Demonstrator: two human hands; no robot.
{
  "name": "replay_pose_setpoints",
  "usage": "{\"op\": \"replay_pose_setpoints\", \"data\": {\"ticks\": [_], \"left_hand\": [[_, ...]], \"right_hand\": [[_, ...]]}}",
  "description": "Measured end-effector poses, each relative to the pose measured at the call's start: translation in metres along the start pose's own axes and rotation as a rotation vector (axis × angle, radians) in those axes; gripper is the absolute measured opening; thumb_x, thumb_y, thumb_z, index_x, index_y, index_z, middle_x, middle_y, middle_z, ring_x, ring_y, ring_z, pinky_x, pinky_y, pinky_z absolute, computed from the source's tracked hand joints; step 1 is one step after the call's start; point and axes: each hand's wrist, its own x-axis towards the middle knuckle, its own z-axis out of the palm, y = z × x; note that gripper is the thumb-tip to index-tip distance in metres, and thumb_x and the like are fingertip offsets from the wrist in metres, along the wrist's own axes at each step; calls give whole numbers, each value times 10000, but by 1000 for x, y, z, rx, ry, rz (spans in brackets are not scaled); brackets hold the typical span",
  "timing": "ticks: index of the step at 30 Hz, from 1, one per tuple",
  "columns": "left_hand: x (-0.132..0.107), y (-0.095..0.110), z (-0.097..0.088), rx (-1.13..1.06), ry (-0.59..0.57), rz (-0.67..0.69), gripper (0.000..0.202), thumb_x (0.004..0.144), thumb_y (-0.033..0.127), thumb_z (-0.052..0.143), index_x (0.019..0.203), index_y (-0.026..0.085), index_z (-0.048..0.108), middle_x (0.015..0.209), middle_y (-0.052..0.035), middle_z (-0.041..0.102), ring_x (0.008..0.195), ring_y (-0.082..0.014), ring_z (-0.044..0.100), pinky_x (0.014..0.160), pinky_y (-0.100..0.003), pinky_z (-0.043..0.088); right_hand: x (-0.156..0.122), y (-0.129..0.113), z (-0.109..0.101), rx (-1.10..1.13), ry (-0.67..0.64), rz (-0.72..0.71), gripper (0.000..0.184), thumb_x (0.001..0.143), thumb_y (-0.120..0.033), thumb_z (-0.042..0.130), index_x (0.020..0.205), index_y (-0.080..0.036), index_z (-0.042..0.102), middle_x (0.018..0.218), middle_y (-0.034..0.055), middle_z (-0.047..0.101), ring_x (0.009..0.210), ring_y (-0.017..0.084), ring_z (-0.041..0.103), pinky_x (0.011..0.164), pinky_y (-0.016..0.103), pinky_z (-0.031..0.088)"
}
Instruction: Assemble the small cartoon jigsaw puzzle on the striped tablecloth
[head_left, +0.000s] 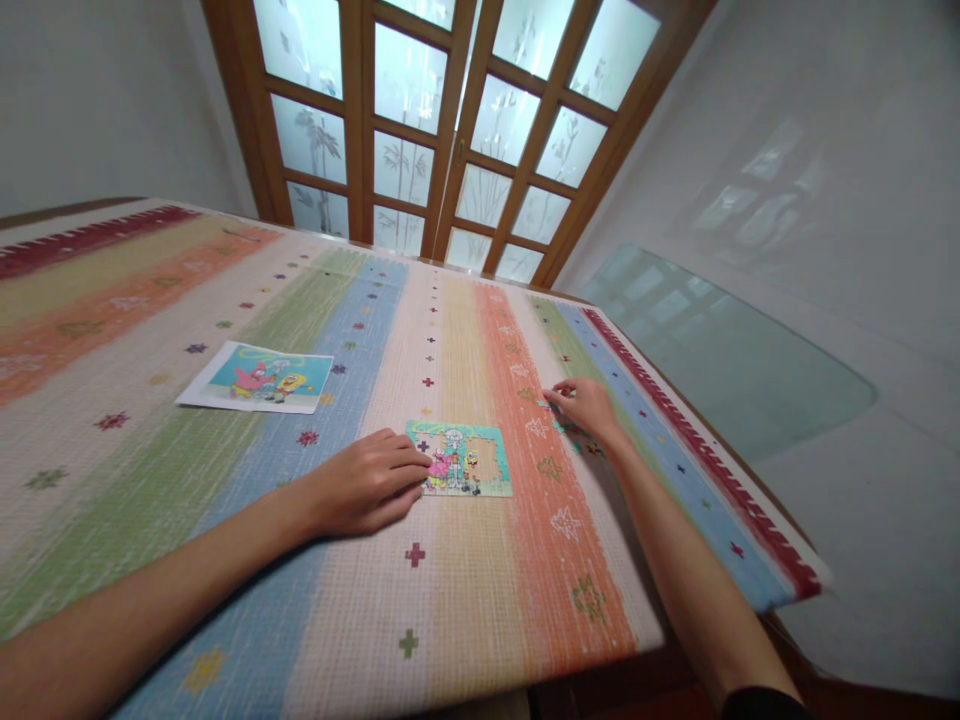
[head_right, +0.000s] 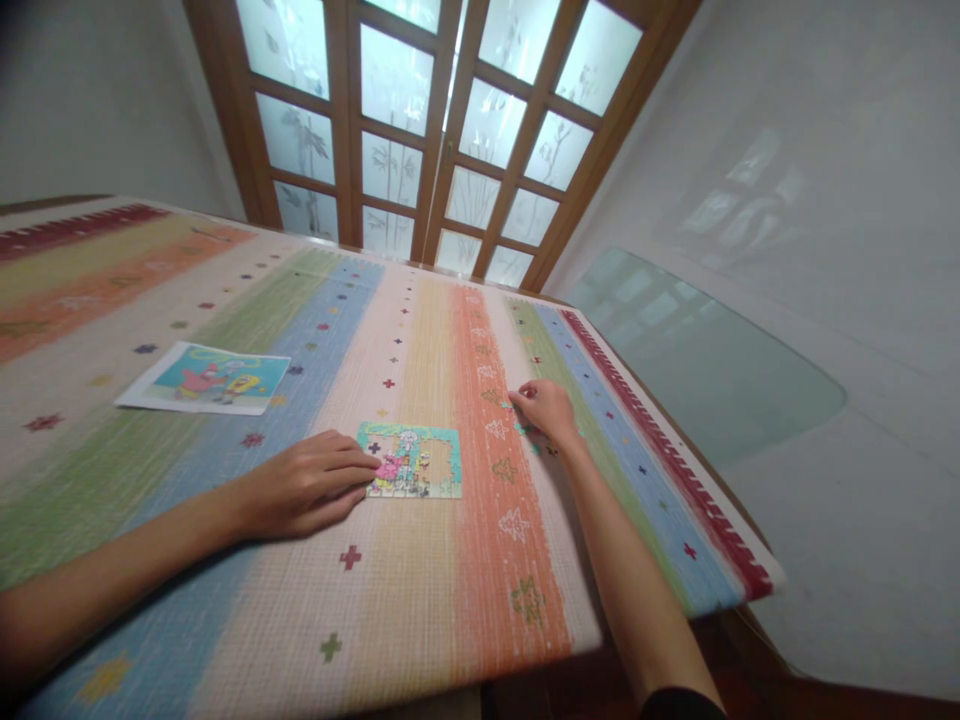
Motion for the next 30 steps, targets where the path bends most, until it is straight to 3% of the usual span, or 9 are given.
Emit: {"op": "replay_pose_setpoints", "data": {"ticks": [6,11,14,16,24,30], "left_hand": [[-2,-1,2,-20,-7,-10,206,1019,160,511,1123,146,689,1083,-90,780,939,-234,679,842,-411,556],[-3,-1,2,-31,-15,-13,209,1022,158,504,1108,146,694,1086,-96,775,951,-236,674,848,-414,559],[-2,0,1,-29,-8,-9,208,1019,153,504,1099,149,696,1078,-95,775,943,-233,672,841,-407,559],[-1,1,0,-20,8,-7,202,1017,152,510,1099,150,695,1071,-95,776,932,-232,673,836,-403,559],[0,0,0,-32,-6,-9,214,1026,162,504,1118,142,696,1064,-100,778,933,-237,680,833,-411,567],[-2,0,1,-27,-25,-14,211,1029,163,503,1121,136,692,1070,-102,776,943,-244,686,840,-412,560]], "right_hand": [[9,3,0,221,-61,66,190,765,-347,763,670,-198,694,753,107,748,743,250,702,682,326,490],[9,-3,-5,408,-122,47,225,772,-407,724,734,-192,667,732,89,749,660,206,684,617,304,507],[2,-19,-8,685,-244,-18,290,752,-474,731,798,-192,683,800,103,778,660,194,685,602,301,522],[-5,-33,-10,754,-324,-58,309,749,-486,739,834,-193,694,811,105,784,623,185,666,555,292,500],[-34,-102,-14,652,-511,-413,118,884,-260,667,905,-183,754,853,56,762,695,153,624,669,291,481],[-54,-142,-16,570,-591,-676,123,927,-133,628,918,-168,745,874,49,729,773,152,608,735,286,483]]}}
